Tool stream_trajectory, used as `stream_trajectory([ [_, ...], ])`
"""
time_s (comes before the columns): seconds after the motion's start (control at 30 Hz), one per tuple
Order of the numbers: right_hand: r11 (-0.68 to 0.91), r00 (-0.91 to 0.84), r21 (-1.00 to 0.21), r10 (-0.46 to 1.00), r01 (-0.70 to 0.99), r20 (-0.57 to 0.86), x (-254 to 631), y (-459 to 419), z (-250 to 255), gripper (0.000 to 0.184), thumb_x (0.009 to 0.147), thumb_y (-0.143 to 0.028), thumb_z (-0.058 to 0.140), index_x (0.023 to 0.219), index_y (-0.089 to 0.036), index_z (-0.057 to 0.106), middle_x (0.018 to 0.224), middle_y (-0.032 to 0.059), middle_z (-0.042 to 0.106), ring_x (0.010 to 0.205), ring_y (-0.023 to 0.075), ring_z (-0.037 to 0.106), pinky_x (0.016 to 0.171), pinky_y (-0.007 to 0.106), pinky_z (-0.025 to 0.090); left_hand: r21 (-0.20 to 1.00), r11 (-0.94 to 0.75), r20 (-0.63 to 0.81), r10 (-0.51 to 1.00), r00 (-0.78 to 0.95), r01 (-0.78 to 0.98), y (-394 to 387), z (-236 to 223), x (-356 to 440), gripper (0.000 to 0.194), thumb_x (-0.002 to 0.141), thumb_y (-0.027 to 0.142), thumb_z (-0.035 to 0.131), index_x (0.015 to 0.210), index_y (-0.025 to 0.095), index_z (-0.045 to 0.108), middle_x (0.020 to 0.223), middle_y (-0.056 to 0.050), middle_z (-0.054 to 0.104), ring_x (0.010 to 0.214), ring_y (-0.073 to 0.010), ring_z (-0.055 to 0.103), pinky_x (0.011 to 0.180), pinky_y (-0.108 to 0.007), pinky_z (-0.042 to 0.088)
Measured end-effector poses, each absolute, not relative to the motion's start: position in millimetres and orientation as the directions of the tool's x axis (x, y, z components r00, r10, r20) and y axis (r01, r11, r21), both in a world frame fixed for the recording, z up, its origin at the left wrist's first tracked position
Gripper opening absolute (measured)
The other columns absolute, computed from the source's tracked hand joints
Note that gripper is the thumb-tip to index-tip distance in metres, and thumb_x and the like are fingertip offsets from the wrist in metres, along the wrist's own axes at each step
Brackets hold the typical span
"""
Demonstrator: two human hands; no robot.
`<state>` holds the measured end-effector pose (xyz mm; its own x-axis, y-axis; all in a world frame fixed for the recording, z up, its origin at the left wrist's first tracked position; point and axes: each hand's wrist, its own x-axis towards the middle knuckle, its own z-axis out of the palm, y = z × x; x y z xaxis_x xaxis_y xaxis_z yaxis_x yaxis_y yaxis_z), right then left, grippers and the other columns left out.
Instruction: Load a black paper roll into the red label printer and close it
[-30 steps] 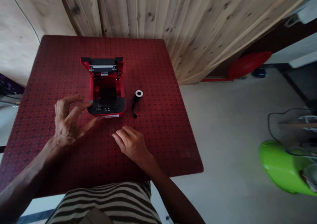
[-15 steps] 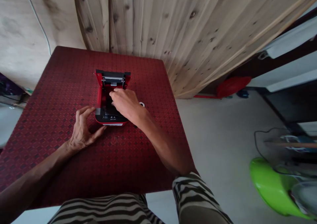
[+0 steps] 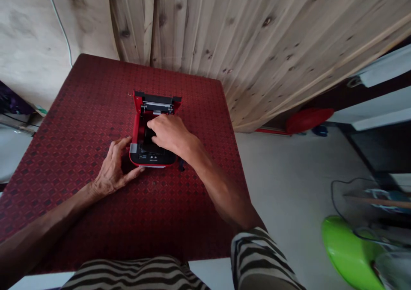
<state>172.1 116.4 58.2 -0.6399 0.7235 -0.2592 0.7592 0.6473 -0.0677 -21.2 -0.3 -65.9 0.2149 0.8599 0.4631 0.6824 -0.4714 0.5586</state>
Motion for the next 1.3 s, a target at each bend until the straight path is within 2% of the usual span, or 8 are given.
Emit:
stream_trajectory([
  [0.23,0.597,-0.610,-0.147,0.791,0.788,-0.058,183.5,98.0,65.7,0.023,0.095,-0.018,0.065,0.114,-0.016,0.078,0.113,0.0127,0.082,0.099,0.0279,0.076,0.085,0.038,0.054,0.572,-0.462,0.449,0.868,0.213,0.678,0.1,-66.0,-21.2,0.085,0.097,0.059,0.069,0.163,0.021,0.030,0.141,-0.018,0.057,0.127,-0.0327,0.060,0.107,-0.054,0.060],
  [0.33,0.599,-0.588,-0.325,0.796,0.732,0.144,204.2,83.5,78.5,0.024,0.092,-0.017,0.070,0.114,-0.019,0.079,0.111,0.0082,0.081,0.095,0.0235,0.074,0.085,0.037,0.055,0.567,-0.473,0.459,0.861,0.217,0.675,0.9,-65.9,-21.9,0.088,0.096,0.058,0.071,0.163,0.021,0.029,0.140,-0.018,0.057,0.127,-0.0327,0.060,0.106,-0.053,0.061],
  [0.47,0.535,-0.394,-0.647,0.843,0.544,0.366,255.7,82.9,80.1,0.027,0.087,-0.029,0.080,0.115,-0.026,0.079,0.112,0.0029,0.079,0.076,0.0157,0.068,0.067,0.032,0.054,0.550,-0.486,0.468,0.853,0.232,0.679,2.4,-66.3,-23.9,0.089,0.095,0.058,0.071,0.164,0.022,0.027,0.140,-0.018,0.057,0.125,-0.0334,0.061,0.103,-0.054,0.062],
  [0.67,0.255,0.042,-0.911,0.958,0.325,0.283,316.2,132.2,-1.4,0.035,0.079,-0.046,0.084,0.109,-0.028,0.078,0.093,-0.0014,0.076,0.068,0.0139,0.061,0.062,0.030,0.054,0.530,-0.509,0.483,0.839,0.252,0.678,5.0,-66.0,-25.7,0.090,0.096,0.057,0.071,0.165,0.021,0.027,0.139,-0.019,0.057,0.126,-0.0344,0.060,0.102,-0.054,0.061],
  [0.83,0.191,0.056,-0.912,0.972,0.364,0.226,316.7,146.9,-63.7,0.033,0.078,-0.046,0.079,0.104,-0.025,0.078,0.105,0.0032,0.081,0.099,0.0235,0.073,0.096,0.043,0.058,0.516,-0.513,0.492,0.833,0.253,0.686,5.9,-64.0,-24.8,0.090,0.096,0.058,0.070,0.165,0.021,0.027,0.136,-0.019,0.057,0.122,-0.0337,0.061,0.100,-0.053,0.061],
  [1.1,0.185,-0.028,-0.872,0.981,0.453,0.194,311.8,145.2,-75.2,0.038,0.080,-0.046,0.075,0.109,-0.021,0.077,0.100,0.0058,0.081,0.089,0.0232,0.073,0.089,0.042,0.059,0.522,-0.504,0.498,0.835,0.233,0.688,6.1,-63.2,-23.8,0.091,0.095,0.063,0.070,0.165,0.020,0.030,0.135,-0.018,0.058,0.119,-0.0322,0.061,0.100,-0.052,0.060],
  [1.23,0.130,0.022,-0.855,0.986,0.501,0.163,320.3,127.5,-65.0,0.057,0.080,-0.040,0.077,0.133,-0.019,0.069,0.123,0.0123,0.080,0.096,0.0229,0.075,0.090,0.043,0.061,0.529,-0.495,0.488,0.842,0.230,0.689,6.2,-64.1,-24.7,0.091,0.094,0.064,0.070,0.164,0.020,0.031,0.135,-0.018,0.058,0.117,-0.0314,0.062,0.098,-0.051,0.061],
  [1.3,0.100,0.081,-0.841,0.982,0.531,0.168,326.8,106.3,-56.4,0.055,0.085,-0.040,0.074,0.137,-0.021,0.067,0.129,0.0135,0.078,0.104,0.0236,0.076,0.093,0.045,0.061,0.535,-0.486,0.476,0.849,0.229,0.691,6.1,-64.8,-25.3,0.092,0.094,0.065,0.070,0.164,0.020,0.031,0.136,-0.019,0.057,0.119,-0.0328,0.062,0.099,-0.053,0.061],
])
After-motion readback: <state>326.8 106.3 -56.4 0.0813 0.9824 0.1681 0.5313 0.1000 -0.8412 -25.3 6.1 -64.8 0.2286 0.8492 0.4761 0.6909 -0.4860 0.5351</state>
